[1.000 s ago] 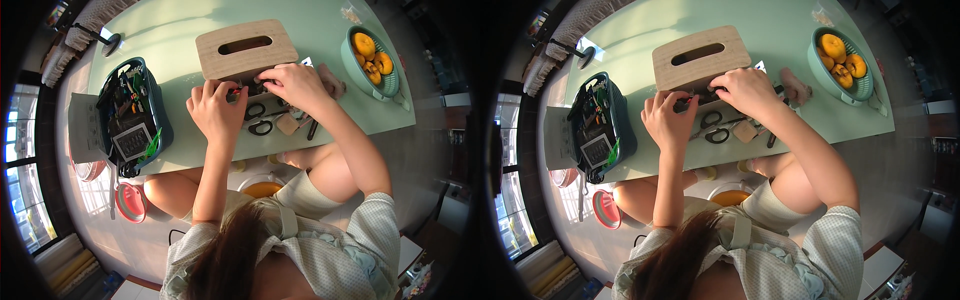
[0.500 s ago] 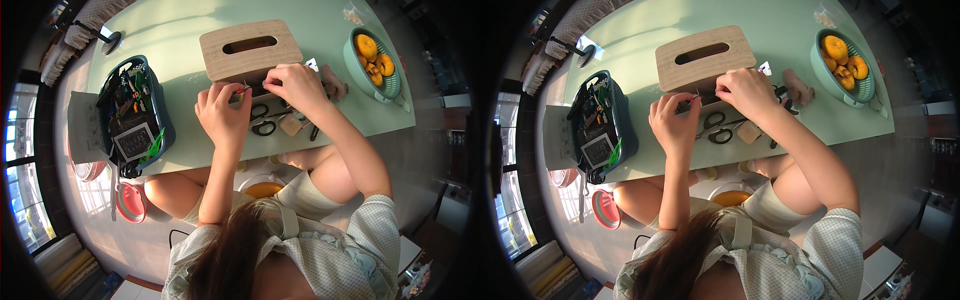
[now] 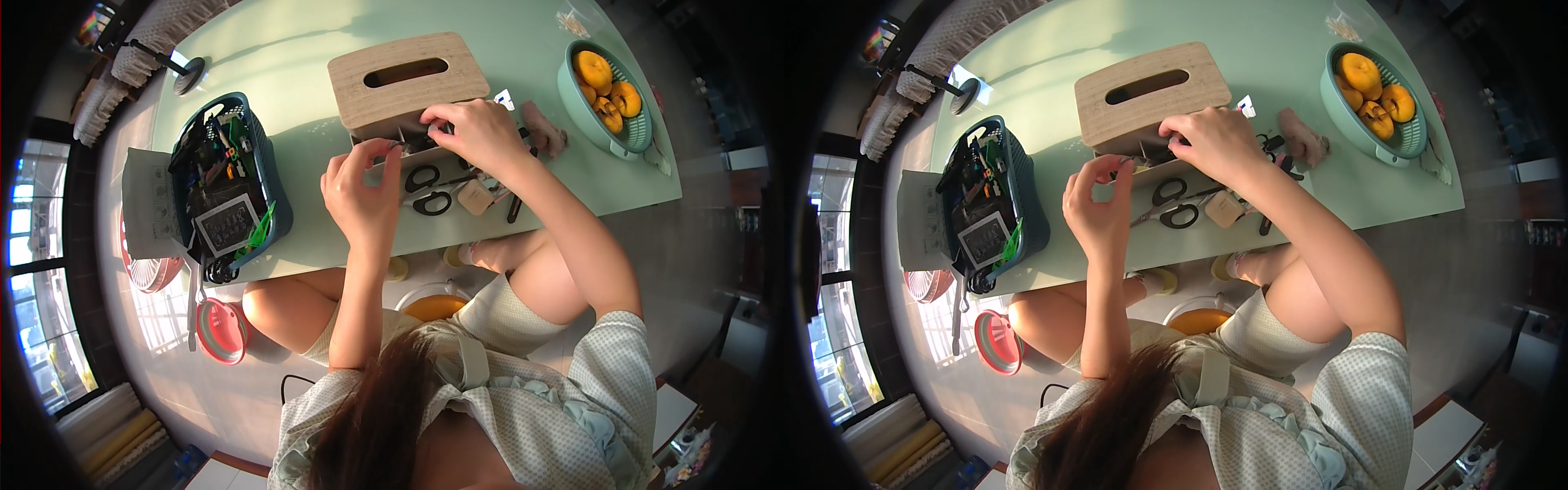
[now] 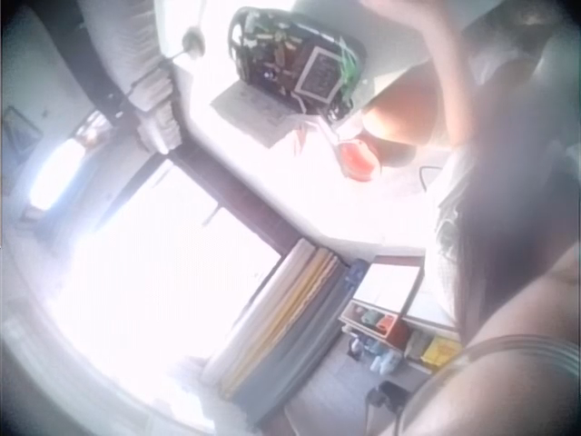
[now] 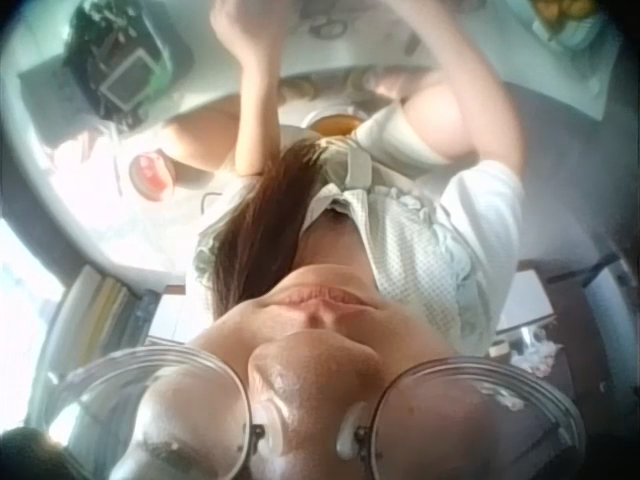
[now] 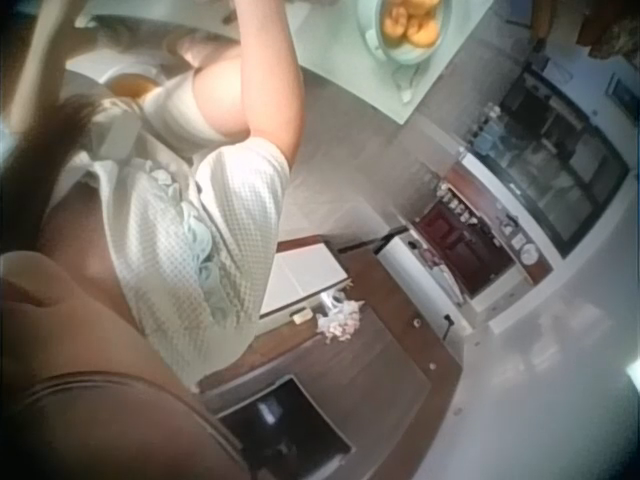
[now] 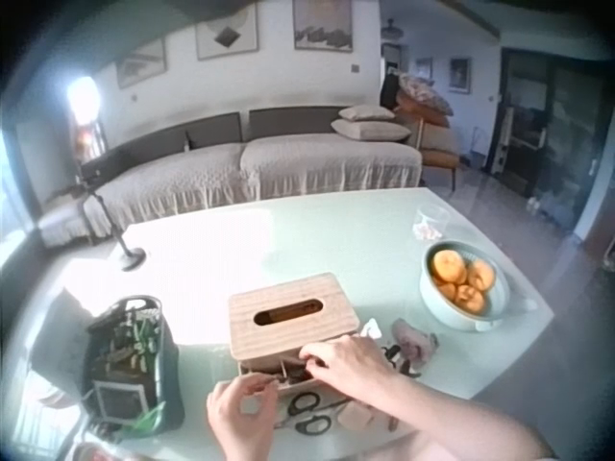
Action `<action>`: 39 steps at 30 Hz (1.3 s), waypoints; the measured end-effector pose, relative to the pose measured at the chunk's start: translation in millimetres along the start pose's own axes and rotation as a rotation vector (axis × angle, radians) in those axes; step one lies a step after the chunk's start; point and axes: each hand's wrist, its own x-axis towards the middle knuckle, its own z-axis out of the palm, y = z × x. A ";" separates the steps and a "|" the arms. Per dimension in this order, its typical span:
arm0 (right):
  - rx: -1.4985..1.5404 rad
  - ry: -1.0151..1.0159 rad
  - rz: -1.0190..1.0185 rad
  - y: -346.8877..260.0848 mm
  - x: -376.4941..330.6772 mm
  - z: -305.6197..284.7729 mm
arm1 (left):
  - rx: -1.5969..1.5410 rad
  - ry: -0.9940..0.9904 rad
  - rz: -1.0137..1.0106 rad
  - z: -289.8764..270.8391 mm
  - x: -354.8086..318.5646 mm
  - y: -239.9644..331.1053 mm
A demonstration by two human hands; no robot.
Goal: The person is assembling small plastic toy parts and organizing tools and items into a wooden storage box on a table.
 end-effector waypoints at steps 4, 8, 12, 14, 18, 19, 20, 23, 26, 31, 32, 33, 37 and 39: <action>0.051 0.051 0.008 -3.0 -0.1 -11.5 | -0.049 0.037 -0.018 -4.3 -1.8 1.9; 0.160 0.214 -0.062 1.1 -2.7 -18.3 | -0.069 0.059 -0.012 -4.7 -5.7 8.6; 0.355 0.315 -0.040 -0.9 -8.4 -35.2 | -0.121 0.061 -0.016 -4.2 -11.3 18.6; 0.453 0.334 0.010 2.8 -14.6 -42.8 | -0.122 0.050 -0.020 -2.9 -15.0 23.9; 0.551 0.291 0.077 19.4 -32.8 -53.6 | -0.142 -0.012 -0.004 5.7 -25.0 34.0; 0.573 0.251 0.112 22.4 -38.1 -56.3 | -0.148 -0.050 -0.016 8.0 -27.7 36.3; 0.575 0.253 0.115 26.0 -43.6 -57.2 | -0.147 -0.053 -0.015 9.6 -30.7 39.4; 0.644 0.090 0.247 37.9 -60.6 -58.8 | -0.172 -0.205 -0.144 22.5 -40.0 43.6; 0.627 0.007 0.274 42.3 -71.4 -58.9 | -0.188 -0.253 -0.204 35.6 -48.3 43.0; 0.568 -0.014 0.301 56.5 -80.0 -54.4 | -0.237 -0.305 -0.291 57.6 -58.9 27.9; 0.597 -0.009 0.308 59.8 -80.1 -51.5 | -0.247 -0.285 -0.296 60.5 -60.0 25.3; 0.626 -0.003 0.318 64.2 -80.8 -48.4 | -0.259 -0.267 -0.301 62.6 -60.2 26.3; 0.738 -0.048 0.363 82.2 -79.6 -35.7 | -0.111 -0.272 -0.261 66.0 -61.4 31.1; 0.753 -0.046 0.375 92.4 -77.9 -30.2 | -0.014 -0.233 -0.194 68.4 -62.3 27.7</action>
